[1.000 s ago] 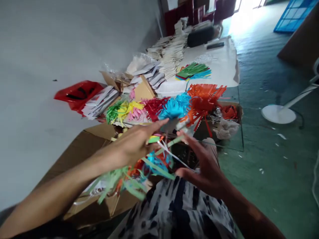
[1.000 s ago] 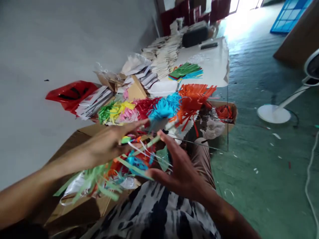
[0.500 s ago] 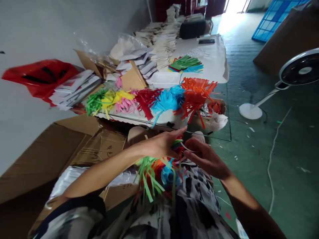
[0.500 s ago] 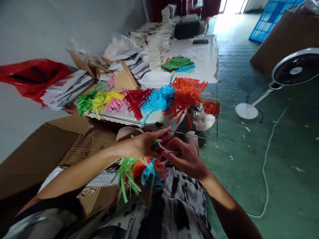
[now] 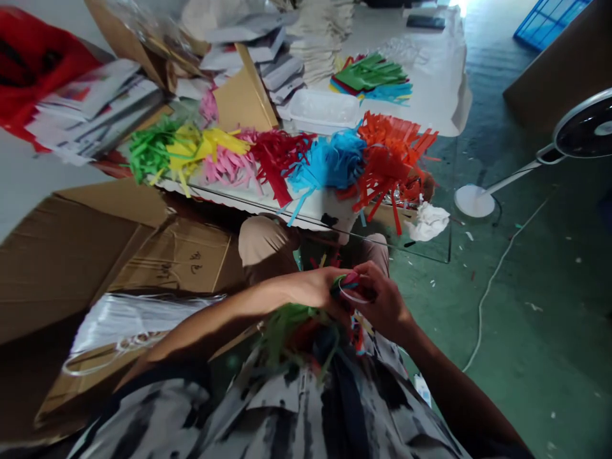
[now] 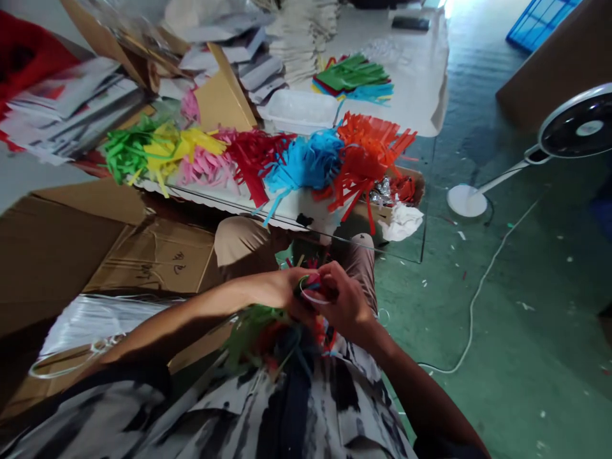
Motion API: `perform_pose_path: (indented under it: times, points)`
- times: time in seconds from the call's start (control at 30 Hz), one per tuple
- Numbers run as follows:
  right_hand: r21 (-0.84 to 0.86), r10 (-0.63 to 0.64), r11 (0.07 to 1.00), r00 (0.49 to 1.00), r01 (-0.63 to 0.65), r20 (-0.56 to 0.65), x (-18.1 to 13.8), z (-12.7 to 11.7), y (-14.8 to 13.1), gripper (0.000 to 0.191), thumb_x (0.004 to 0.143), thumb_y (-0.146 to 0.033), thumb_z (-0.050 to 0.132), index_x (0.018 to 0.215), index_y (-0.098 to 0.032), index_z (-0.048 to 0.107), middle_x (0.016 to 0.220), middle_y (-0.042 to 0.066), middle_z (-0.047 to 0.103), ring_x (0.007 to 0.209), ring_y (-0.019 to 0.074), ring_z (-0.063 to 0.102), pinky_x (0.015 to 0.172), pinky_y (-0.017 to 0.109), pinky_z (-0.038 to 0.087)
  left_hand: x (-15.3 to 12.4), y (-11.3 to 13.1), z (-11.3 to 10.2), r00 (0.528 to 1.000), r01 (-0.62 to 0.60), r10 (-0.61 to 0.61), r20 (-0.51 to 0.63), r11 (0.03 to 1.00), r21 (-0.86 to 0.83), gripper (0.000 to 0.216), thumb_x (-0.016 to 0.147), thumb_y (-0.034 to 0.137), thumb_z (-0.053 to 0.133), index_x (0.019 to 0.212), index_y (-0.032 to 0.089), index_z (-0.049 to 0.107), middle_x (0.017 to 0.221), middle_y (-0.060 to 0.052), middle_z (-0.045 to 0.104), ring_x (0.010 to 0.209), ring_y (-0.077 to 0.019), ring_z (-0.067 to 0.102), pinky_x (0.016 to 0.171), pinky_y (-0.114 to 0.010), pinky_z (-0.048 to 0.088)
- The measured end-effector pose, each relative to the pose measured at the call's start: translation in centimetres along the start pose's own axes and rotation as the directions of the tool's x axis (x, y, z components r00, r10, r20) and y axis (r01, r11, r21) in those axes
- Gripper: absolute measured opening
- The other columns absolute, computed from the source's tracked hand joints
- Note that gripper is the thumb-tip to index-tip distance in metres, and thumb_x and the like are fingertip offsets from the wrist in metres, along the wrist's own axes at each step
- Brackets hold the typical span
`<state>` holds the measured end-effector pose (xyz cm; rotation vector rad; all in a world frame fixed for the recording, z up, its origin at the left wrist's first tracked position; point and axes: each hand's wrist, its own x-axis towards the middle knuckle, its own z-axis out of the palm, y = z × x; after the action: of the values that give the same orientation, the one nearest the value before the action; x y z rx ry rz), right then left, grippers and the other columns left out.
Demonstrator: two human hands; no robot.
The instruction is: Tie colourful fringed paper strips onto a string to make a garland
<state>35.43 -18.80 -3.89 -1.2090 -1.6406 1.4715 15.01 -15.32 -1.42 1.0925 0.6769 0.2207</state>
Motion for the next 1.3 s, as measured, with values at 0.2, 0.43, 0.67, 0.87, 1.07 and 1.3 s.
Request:
perform_pose_path:
  times: [0.2, 0.43, 0.67, 0.87, 1.07, 1.3]
  points:
    - [-0.328, -0.087, 0.944, 0.991, 0.048, -0.104, 0.8, 0.7, -0.5, 0.025, 0.095, -0.046, 0.07, 0.108, -0.027, 0.061, 0.079, -0.001, 0.07, 0.065, 0.0155, 0.063, 0.061, 0.027, 0.045, 1.1, -1.7, 1.1, 0.992, -0.072, 0.061, -0.114, 0.993, -0.092, 0.023, 0.073, 0.018, 0.08, 0.093, 0.013, 0.069, 0.074, 0.003, 0.059, 0.066, -0.01, 0.051, 0.057, -0.02, 0.037]
    - [-0.329, -0.194, 0.925, 0.981, 0.19, 0.023, 1.9, -2.0, -2.2, 0.016, 0.099, -0.041, 0.065, 0.1, -0.025, 0.066, 0.074, -0.002, 0.066, 0.059, 0.0125, 0.056, 0.058, 0.025, 0.041, -0.4, -0.7, -3.0, 0.994, 0.008, 0.018, 0.105, 0.97, -0.241, 0.076, 0.061, 0.04, 0.094, 0.13, 0.019, 0.07, 0.118, -0.006, 0.073, 0.113, -0.0253, 0.066, 0.095, -0.032, 0.052]
    - [-0.316, -0.435, 0.805, 0.862, 0.501, 0.258, 4.4, -4.5, -6.7, 0.017, 0.101, -0.044, 0.066, 0.103, -0.027, 0.069, 0.078, -0.001, 0.072, 0.061, 0.0121, 0.061, 0.061, 0.027, 0.045, 0.6, 1.5, -5.8, 0.956, 0.001, 0.023, 0.292, 0.997, -0.082, 0.055, 0.056, 0.026, 0.098, 0.105, 0.019, 0.076, 0.092, 0.001, 0.074, 0.081, -0.0172, 0.067, 0.073, -0.024, 0.053]
    - [-0.436, -0.676, 0.609, 0.721, 0.662, 0.15, 5.6, -5.2, -8.7, 0.015, 0.102, -0.038, 0.067, 0.098, -0.024, 0.066, 0.076, -0.002, 0.073, 0.055, 0.0095, 0.058, 0.058, 0.027, 0.043, 1.2, 0.7, -2.3, 0.975, -0.131, 0.18, 0.134, 0.942, -0.31, 0.054, 0.047, 0.019, 0.1, 0.096, 0.017, 0.078, 0.096, -0.003, 0.078, 0.085, -0.0215, 0.07, 0.08, -0.029, 0.059]
    - [-0.319, -0.667, 0.644, 0.714, 0.696, 0.211, 6.0, -5.1, -7.9, 0.014, 0.101, -0.036, 0.07, 0.101, -0.023, 0.063, 0.07, -0.005, 0.067, 0.054, 0.008, 0.055, 0.053, 0.024, 0.04, -0.1, -1.0, 0.0, 0.999, -0.042, 0.045, -0.004, 0.889, -0.457, 0.043, 0.059, 0.024, 0.097, 0.097, 0.015, 0.08, 0.09, -0.006, 0.078, 0.078, -0.022, 0.072, 0.077, -0.032, 0.061]
    - [-0.285, -0.338, 0.899, 0.94, 0.334, 0.037, 6.6, -3.9, -6.5, 0.045, 0.101, -0.042, 0.067, 0.139, -0.024, 0.051, 0.099, -0.001, 0.072, 0.054, 0.0067, 0.055, 0.052, 0.023, 0.039, -0.5, 2.4, 0.0, 0.851, -0.394, 0.072, -0.52, 0.742, -0.542, 0.048, 0.071, 0.017, 0.089, 0.116, 0.019, 0.07, 0.084, -0.001, 0.075, 0.068, -0.0186, 0.074, 0.069, -0.029, 0.061]
